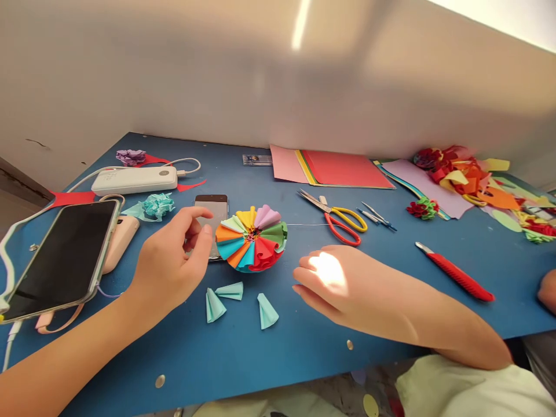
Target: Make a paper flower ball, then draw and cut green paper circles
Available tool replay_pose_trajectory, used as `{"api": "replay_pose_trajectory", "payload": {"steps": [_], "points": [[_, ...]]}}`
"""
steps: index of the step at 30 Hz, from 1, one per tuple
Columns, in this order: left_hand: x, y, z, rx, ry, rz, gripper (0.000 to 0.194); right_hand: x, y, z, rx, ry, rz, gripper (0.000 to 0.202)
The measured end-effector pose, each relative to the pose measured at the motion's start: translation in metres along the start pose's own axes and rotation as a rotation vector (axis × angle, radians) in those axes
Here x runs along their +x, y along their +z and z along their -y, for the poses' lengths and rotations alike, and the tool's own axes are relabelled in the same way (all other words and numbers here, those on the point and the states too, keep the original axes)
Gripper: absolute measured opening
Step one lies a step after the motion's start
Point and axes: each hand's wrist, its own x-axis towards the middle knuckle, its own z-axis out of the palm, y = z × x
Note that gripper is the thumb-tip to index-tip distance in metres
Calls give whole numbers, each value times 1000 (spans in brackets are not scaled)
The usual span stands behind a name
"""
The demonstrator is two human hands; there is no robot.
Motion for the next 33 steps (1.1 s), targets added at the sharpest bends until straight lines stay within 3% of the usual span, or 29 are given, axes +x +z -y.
{"api": "replay_pose_trajectory", "payload": {"steps": [3,7,9,14,17,21,29,33], "points": [[7,-1,3,20,-125,65,22,-1,-5,-7,51,75,63,24],[13,0,8,0,-166,135,30,8,-9,-24,100,224,119,32],[14,1,10,-41,-195,192,34,17,-5,-36,137,302,57,33],[17,3,13,-228,-318,316,37,47,21,-57,447,458,-272,31],[17,4,12,-469,-384,389,42,56,34,-57,704,437,-292,36],[14,-1,7,-562,-311,392,41,57,40,-48,909,405,-291,39],[1,-6,-11,-627,-211,413,35,51,33,-32,754,227,-421,40],[-1,-5,-12,-553,-100,400,34,52,35,-25,699,180,-503,42]]}}
